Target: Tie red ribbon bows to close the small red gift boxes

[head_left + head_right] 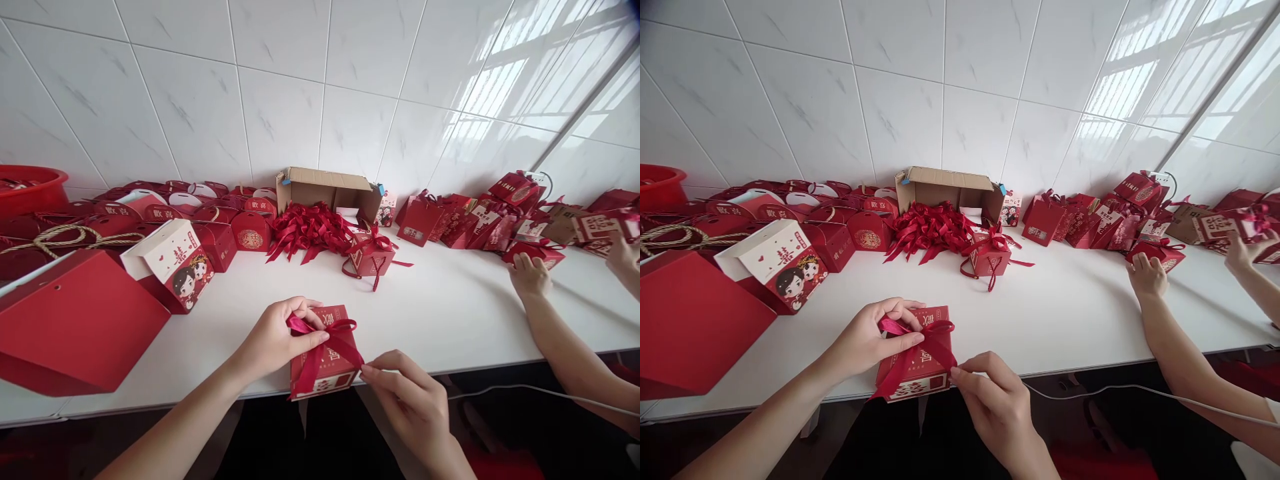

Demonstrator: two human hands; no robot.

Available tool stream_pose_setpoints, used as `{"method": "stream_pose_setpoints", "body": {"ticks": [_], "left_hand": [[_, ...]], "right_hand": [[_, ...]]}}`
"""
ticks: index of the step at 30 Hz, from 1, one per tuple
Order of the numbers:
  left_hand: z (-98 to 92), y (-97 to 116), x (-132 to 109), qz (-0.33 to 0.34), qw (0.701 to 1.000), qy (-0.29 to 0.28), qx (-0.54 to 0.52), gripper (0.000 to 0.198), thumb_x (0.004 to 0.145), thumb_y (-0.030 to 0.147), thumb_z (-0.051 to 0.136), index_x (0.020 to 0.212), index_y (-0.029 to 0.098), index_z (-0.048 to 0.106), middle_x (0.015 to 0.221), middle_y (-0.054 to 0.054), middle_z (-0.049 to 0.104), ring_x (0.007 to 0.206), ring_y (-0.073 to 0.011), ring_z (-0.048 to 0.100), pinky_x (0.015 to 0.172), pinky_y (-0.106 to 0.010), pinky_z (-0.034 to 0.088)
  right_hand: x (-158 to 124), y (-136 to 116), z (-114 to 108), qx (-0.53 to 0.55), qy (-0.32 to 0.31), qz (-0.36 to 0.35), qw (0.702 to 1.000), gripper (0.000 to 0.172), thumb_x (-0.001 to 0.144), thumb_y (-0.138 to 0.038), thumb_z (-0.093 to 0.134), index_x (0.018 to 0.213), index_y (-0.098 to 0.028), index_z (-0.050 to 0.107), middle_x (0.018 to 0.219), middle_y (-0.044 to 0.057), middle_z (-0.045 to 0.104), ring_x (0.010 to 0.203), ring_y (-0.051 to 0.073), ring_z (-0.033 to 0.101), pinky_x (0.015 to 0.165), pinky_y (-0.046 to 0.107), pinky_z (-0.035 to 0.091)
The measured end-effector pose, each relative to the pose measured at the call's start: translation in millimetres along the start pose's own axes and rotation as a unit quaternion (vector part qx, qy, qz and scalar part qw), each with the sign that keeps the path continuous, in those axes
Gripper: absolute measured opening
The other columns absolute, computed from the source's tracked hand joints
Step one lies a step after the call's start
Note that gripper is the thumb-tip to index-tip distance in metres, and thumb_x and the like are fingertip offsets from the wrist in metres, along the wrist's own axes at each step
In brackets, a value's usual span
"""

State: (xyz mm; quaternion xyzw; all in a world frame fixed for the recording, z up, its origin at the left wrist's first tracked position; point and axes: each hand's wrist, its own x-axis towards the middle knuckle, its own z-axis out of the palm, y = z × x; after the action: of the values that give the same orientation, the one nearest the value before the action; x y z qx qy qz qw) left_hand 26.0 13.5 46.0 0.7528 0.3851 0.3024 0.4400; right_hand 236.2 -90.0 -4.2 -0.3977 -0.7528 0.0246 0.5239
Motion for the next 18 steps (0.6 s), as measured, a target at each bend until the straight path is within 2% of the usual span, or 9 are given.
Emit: {"method": "stream_pose_setpoints", "body": {"ticks": [6,8,10,11,13,16,18], "left_hand": [[-1.1,-1.6,0.6,-0.005,1.000,-0.007,-0.001,0.017,0.077,0.033,0.072,0.076,0.022,0.059,0.095,-0.005,0.076,0.125,-0.0254,0.054,0.104,-0.039,0.040],[-1.5,-2.2,1.3,0.000,1.000,-0.006,-0.005,0.018,0.077,0.031,0.072,0.073,0.022,0.057,0.092,-0.004,0.076,0.125,-0.0251,0.054,0.104,-0.038,0.040],[-2.5,-2.3,2.3,0.005,1.000,-0.009,-0.009,0.021,0.076,0.032,0.073,0.072,0.022,0.055,0.089,-0.004,0.076,0.123,-0.0256,0.056,0.103,-0.039,0.041],[-3.3,-2.1,2.8,0.006,1.000,-0.012,-0.010,0.022,0.076,0.033,0.074,0.072,0.022,0.055,0.090,-0.004,0.076,0.122,-0.0260,0.057,0.102,-0.039,0.042],[-5.1,-1.4,3.8,0.007,1.000,-0.023,-0.007,0.022,0.075,0.035,0.074,0.071,0.021,0.057,0.094,-0.006,0.076,0.118,-0.0270,0.060,0.102,-0.040,0.042],[-7.2,-0.8,4.5,0.013,0.999,-0.035,-0.005,0.020,0.077,0.034,0.073,0.068,0.020,0.061,0.097,-0.007,0.076,0.120,-0.0276,0.058,0.103,-0.039,0.042],[-7.5,-0.9,4.7,0.017,0.999,-0.038,-0.007,0.016,0.077,0.032,0.072,0.068,0.021,0.064,0.094,-0.006,0.076,0.125,-0.0274,0.055,0.102,-0.038,0.043]], "right_hand": [[-1.4,0.5,-9.3,-0.008,-0.034,-0.061,0.998,0.042,0.083,0.008,0.052,0.110,-0.021,0.063,0.083,0.006,0.064,0.072,0.017,0.058,0.060,0.031,0.052],[-0.6,3.3,-12.9,0.024,-0.062,-0.033,0.997,0.034,0.086,0.002,0.056,0.109,-0.022,0.062,0.084,0.006,0.063,0.074,0.017,0.058,0.062,0.031,0.052],[5.0,8.5,-16.2,0.074,-0.069,0.024,0.995,0.019,0.090,-0.015,0.059,0.108,-0.022,0.060,0.087,0.006,0.062,0.080,0.019,0.059,0.067,0.033,0.052],[9.9,12.0,-17.2,0.095,-0.062,0.057,0.992,0.018,0.092,-0.025,0.058,0.109,-0.022,0.058,0.091,0.007,0.061,0.083,0.020,0.060,0.071,0.035,0.052],[23.0,20.0,-17.2,0.110,-0.060,0.117,0.985,0.027,0.093,-0.035,0.055,0.116,-0.022,0.054,0.100,0.009,0.061,0.089,0.022,0.060,0.077,0.038,0.052],[44.7,31.0,-11.6,0.114,-0.134,0.152,0.973,0.027,0.089,-0.033,0.062,0.114,-0.023,0.058,0.100,0.008,0.062,0.085,0.019,0.060,0.076,0.034,0.051],[55.4,35.7,-6.1,0.131,-0.164,0.139,0.968,0.015,0.088,-0.031,0.064,0.099,-0.021,0.063,0.091,0.006,0.061,0.079,0.017,0.059,0.073,0.031,0.051]]}}
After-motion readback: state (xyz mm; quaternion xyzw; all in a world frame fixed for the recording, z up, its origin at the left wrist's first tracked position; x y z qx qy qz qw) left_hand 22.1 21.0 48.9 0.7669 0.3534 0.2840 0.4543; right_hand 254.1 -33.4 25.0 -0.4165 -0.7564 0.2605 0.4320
